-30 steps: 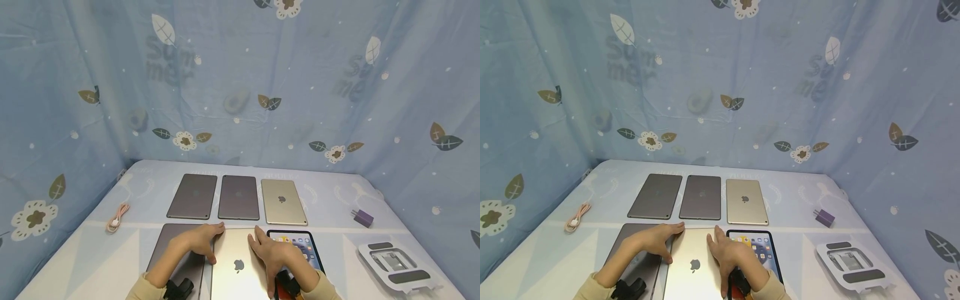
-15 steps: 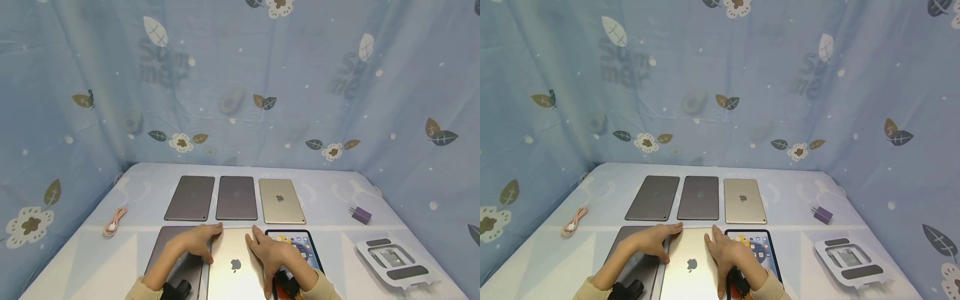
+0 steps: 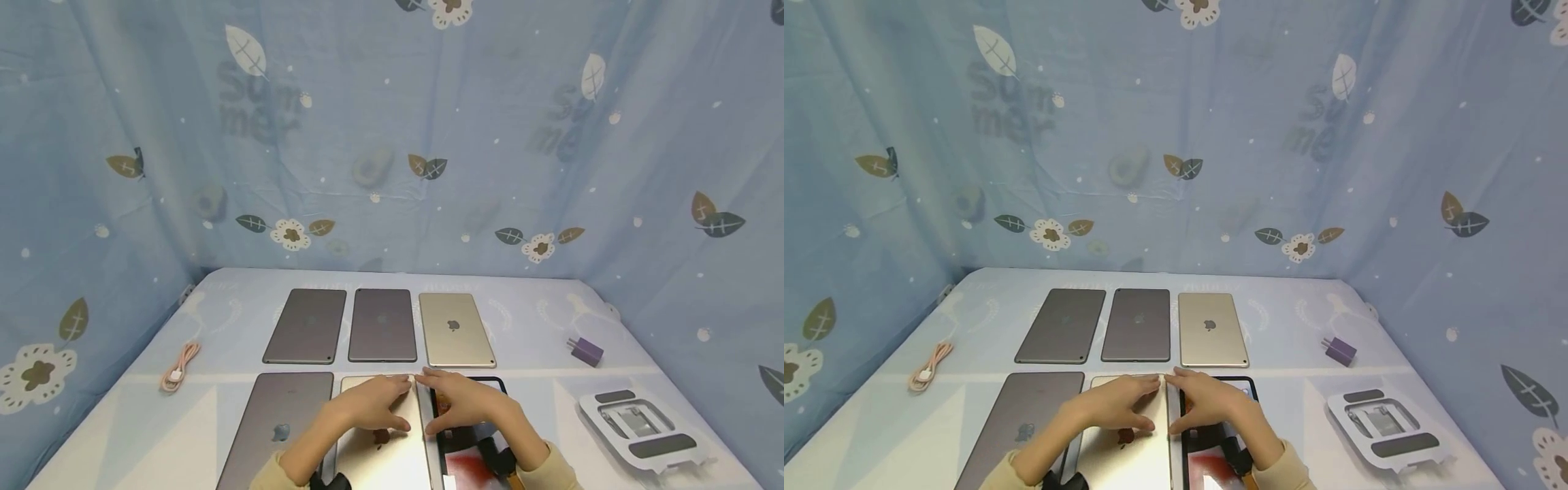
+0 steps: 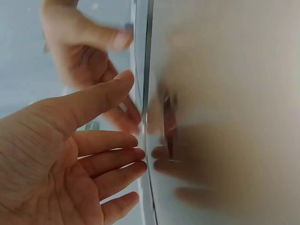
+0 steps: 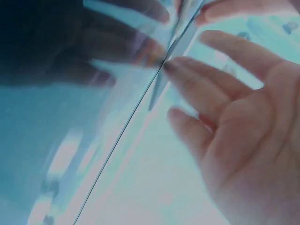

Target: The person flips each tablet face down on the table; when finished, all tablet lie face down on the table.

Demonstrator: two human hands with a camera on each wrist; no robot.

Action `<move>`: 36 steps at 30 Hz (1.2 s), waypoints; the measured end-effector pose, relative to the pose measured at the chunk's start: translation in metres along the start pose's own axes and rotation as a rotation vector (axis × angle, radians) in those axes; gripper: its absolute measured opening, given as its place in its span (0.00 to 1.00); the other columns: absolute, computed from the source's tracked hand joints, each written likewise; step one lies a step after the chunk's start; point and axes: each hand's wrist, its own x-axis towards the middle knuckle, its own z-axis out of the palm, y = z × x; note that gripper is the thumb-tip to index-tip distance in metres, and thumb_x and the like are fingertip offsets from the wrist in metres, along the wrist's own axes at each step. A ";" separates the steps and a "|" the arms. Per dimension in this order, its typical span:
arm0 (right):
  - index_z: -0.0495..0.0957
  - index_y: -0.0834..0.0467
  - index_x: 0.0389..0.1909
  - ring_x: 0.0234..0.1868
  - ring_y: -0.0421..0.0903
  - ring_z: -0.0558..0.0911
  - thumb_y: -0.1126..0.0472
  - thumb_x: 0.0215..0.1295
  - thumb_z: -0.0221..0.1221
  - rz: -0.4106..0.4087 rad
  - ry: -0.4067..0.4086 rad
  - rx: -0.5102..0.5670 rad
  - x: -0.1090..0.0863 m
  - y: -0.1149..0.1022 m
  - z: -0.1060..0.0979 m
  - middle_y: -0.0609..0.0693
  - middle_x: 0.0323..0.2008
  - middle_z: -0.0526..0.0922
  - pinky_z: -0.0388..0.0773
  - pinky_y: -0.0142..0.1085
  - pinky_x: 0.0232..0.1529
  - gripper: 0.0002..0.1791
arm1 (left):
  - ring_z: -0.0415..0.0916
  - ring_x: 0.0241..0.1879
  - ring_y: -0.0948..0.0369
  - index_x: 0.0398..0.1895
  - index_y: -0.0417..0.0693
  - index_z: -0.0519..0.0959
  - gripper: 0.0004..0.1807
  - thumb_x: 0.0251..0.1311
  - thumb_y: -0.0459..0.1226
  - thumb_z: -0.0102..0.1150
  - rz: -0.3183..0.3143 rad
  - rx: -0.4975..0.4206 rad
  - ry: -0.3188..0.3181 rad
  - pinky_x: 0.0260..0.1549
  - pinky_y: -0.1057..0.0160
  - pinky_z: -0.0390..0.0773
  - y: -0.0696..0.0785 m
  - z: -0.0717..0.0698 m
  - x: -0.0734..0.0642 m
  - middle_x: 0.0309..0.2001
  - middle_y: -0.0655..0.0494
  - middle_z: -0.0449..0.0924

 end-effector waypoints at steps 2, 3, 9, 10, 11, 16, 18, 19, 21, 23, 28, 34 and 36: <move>0.63 0.64 0.69 0.69 0.63 0.64 0.46 0.54 0.68 -0.023 0.036 0.027 -0.007 0.009 -0.004 0.65 0.71 0.61 0.65 0.59 0.64 0.46 | 0.68 0.66 0.53 0.64 0.40 0.71 0.38 0.54 0.51 0.67 0.012 0.027 0.011 0.66 0.59 0.67 0.008 0.004 0.009 0.66 0.47 0.70; 0.63 0.65 0.68 0.69 0.64 0.65 0.46 0.55 0.68 -0.031 0.055 0.038 -0.010 0.014 -0.006 0.66 0.70 0.61 0.65 0.59 0.63 0.45 | 0.69 0.65 0.54 0.64 0.41 0.71 0.37 0.54 0.51 0.66 0.015 0.039 0.015 0.65 0.60 0.67 0.012 0.006 0.014 0.66 0.47 0.70; 0.65 0.67 0.67 0.67 0.65 0.67 0.44 0.55 0.67 -0.008 0.103 0.058 -0.033 0.040 -0.013 0.66 0.67 0.66 0.65 0.61 0.62 0.45 | 0.78 0.53 0.57 0.52 0.43 0.78 0.32 0.51 0.54 0.68 0.020 0.103 0.044 0.55 0.64 0.76 0.032 0.013 0.036 0.57 0.48 0.78; 0.65 0.67 0.66 0.67 0.65 0.67 0.44 0.55 0.67 0.002 0.102 0.064 -0.036 0.044 -0.014 0.66 0.67 0.67 0.66 0.61 0.61 0.45 | 0.79 0.52 0.57 0.52 0.42 0.78 0.32 0.50 0.55 0.68 0.015 0.112 0.048 0.54 0.64 0.76 0.035 0.014 0.038 0.56 0.48 0.78; 0.65 0.68 0.66 0.66 0.65 0.68 0.45 0.54 0.68 0.012 0.104 0.069 -0.040 0.048 -0.015 0.66 0.66 0.67 0.67 0.61 0.60 0.45 | 0.79 0.53 0.57 0.53 0.40 0.77 0.34 0.49 0.55 0.69 0.004 0.115 0.050 0.54 0.65 0.76 0.037 0.014 0.040 0.56 0.47 0.78; 0.67 0.73 0.62 0.64 0.69 0.68 0.49 0.50 0.71 0.100 0.136 0.049 -0.052 0.065 -0.017 0.72 0.64 0.67 0.68 0.61 0.59 0.45 | 0.75 0.60 0.55 0.60 0.35 0.73 0.43 0.45 0.54 0.73 -0.044 0.107 0.053 0.59 0.65 0.73 0.044 0.017 0.041 0.62 0.42 0.73; 0.68 0.75 0.61 0.64 0.70 0.68 0.49 0.48 0.72 0.126 0.151 0.023 -0.055 0.069 -0.016 0.72 0.64 0.67 0.68 0.61 0.59 0.45 | 0.73 0.62 0.54 0.60 0.35 0.73 0.45 0.43 0.55 0.74 -0.050 0.110 0.049 0.61 0.65 0.72 0.044 0.017 0.040 0.64 0.41 0.71; 0.68 0.75 0.60 0.64 0.70 0.68 0.49 0.48 0.72 0.137 0.158 0.009 -0.055 0.071 -0.015 0.72 0.63 0.68 0.67 0.61 0.60 0.46 | 0.72 0.63 0.54 0.61 0.35 0.73 0.46 0.43 0.55 0.74 -0.051 0.115 0.046 0.61 0.65 0.71 0.044 0.017 0.040 0.65 0.41 0.70; 0.68 0.76 0.60 0.63 0.69 0.69 0.49 0.46 0.73 0.148 0.175 -0.008 -0.056 0.074 -0.013 0.72 0.63 0.68 0.67 0.60 0.60 0.47 | 0.70 0.65 0.54 0.60 0.36 0.73 0.46 0.41 0.56 0.74 -0.054 0.121 0.044 0.62 0.65 0.70 0.044 0.018 0.040 0.65 0.41 0.70; 0.68 0.77 0.60 0.64 0.69 0.69 0.49 0.45 0.73 0.175 0.196 0.000 -0.057 0.075 -0.011 0.72 0.63 0.68 0.67 0.60 0.61 0.48 | 0.69 0.66 0.54 0.61 0.36 0.73 0.47 0.40 0.56 0.74 -0.060 0.121 0.040 0.63 0.65 0.70 0.044 0.018 0.039 0.65 0.41 0.70; 0.69 0.78 0.58 0.62 0.71 0.69 0.48 0.41 0.75 0.279 0.242 0.006 -0.057 0.076 -0.008 0.74 0.62 0.68 0.67 0.59 0.61 0.49 | 0.67 0.67 0.52 0.63 0.36 0.71 0.49 0.40 0.57 0.74 -0.083 0.110 0.023 0.64 0.62 0.68 0.045 0.019 0.038 0.66 0.41 0.68; 0.73 0.78 0.52 0.60 0.70 0.72 0.48 0.39 0.76 0.292 0.273 -0.019 -0.057 0.075 -0.008 0.74 0.59 0.71 0.68 0.59 0.60 0.46 | 0.67 0.67 0.52 0.63 0.36 0.71 0.49 0.40 0.56 0.75 -0.099 0.097 0.020 0.64 0.62 0.68 0.046 0.018 0.037 0.67 0.42 0.68; 0.74 0.77 0.52 0.59 0.69 0.73 0.48 0.39 0.76 0.283 0.279 -0.026 -0.057 0.075 -0.008 0.73 0.58 0.72 0.69 0.58 0.59 0.45 | 0.68 0.66 0.53 0.62 0.36 0.71 0.49 0.39 0.56 0.75 -0.097 0.093 0.026 0.64 0.62 0.69 0.046 0.018 0.037 0.66 0.42 0.68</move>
